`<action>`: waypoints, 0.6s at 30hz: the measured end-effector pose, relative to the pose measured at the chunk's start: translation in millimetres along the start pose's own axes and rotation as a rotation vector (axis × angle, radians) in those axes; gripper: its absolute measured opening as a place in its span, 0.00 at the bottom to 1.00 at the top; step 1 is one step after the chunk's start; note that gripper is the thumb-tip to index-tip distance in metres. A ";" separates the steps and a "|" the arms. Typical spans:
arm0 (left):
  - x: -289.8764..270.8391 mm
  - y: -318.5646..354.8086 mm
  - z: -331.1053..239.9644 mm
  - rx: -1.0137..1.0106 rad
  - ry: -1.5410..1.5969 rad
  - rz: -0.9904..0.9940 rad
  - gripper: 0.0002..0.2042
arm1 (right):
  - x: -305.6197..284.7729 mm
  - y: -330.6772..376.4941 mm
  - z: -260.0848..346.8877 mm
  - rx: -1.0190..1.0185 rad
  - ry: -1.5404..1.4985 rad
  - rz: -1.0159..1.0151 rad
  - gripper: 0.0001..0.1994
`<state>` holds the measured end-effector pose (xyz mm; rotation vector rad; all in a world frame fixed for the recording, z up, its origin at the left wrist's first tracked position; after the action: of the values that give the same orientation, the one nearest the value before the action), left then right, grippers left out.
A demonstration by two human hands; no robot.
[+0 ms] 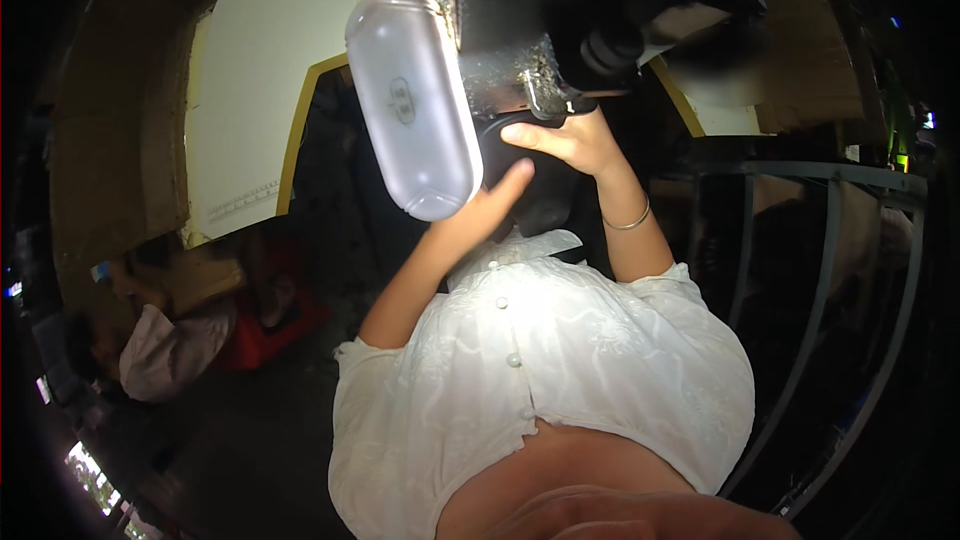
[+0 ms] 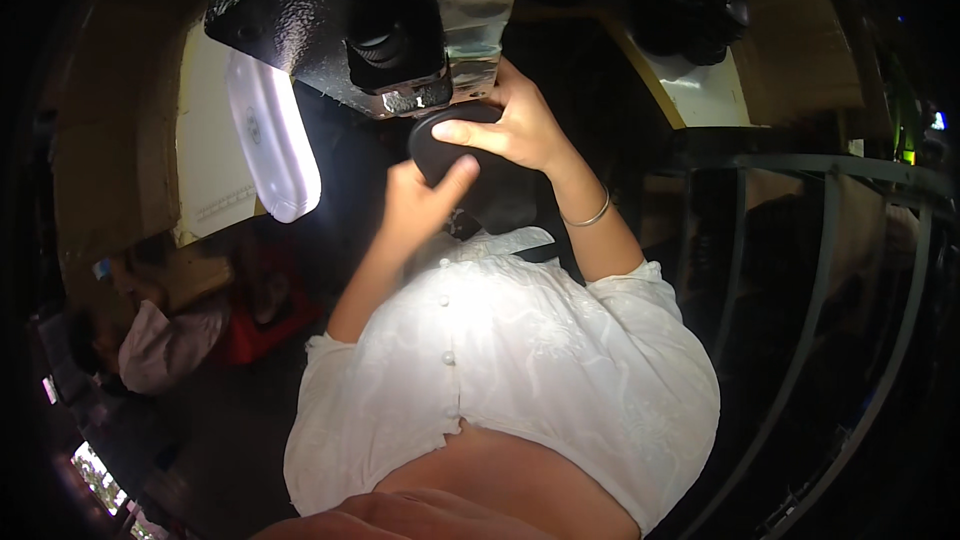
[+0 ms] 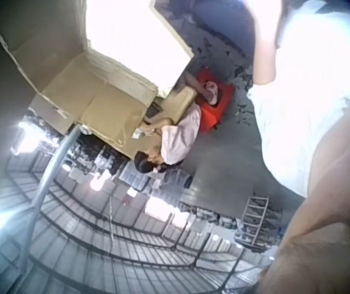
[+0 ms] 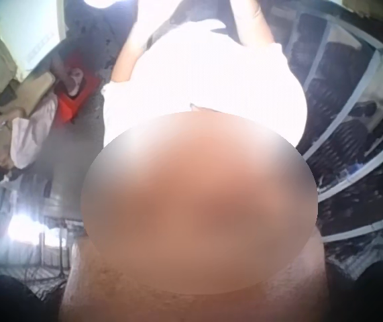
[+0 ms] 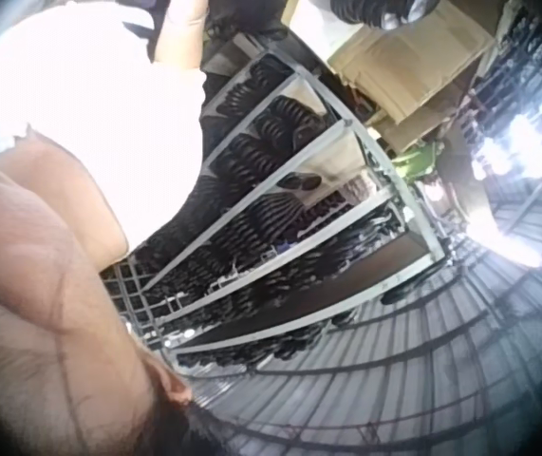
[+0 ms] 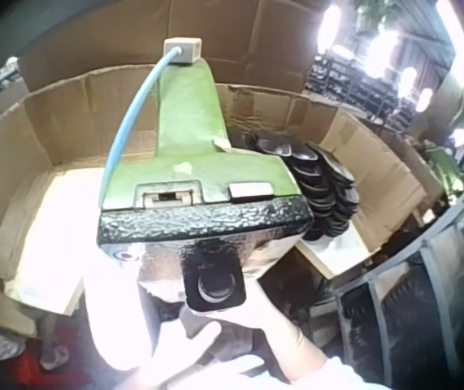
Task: The person repeatedly picks up black shoe insoles and presses them against a rotating grinding wheel on a green machine to smooth or shape the edges. They handle the insoles one at a time, rotating them to treat different sides, and place them back on the workbench after each pass.
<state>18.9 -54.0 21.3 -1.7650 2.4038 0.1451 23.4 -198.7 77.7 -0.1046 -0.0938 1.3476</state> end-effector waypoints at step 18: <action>-34.7 11.0 0.0 -0.342 0.689 -0.006 0.14 | -186.5 70.3 -99.2 0.367 -0.822 -0.527 0.21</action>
<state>18.6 -18.1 27.5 -2.2644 2.9783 -0.0764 -72.8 -367.4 -31.1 0.7451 -0.5241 0.7890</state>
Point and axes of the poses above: each hand's wrist, its own y-axis away from the middle knuckle, its own x-axis out of the palm, z = x × y, the point moved 5 cm from there along -y, towards the middle knuckle, and after that the axes turned 15 degrees about -z, right-handed, at the moved point
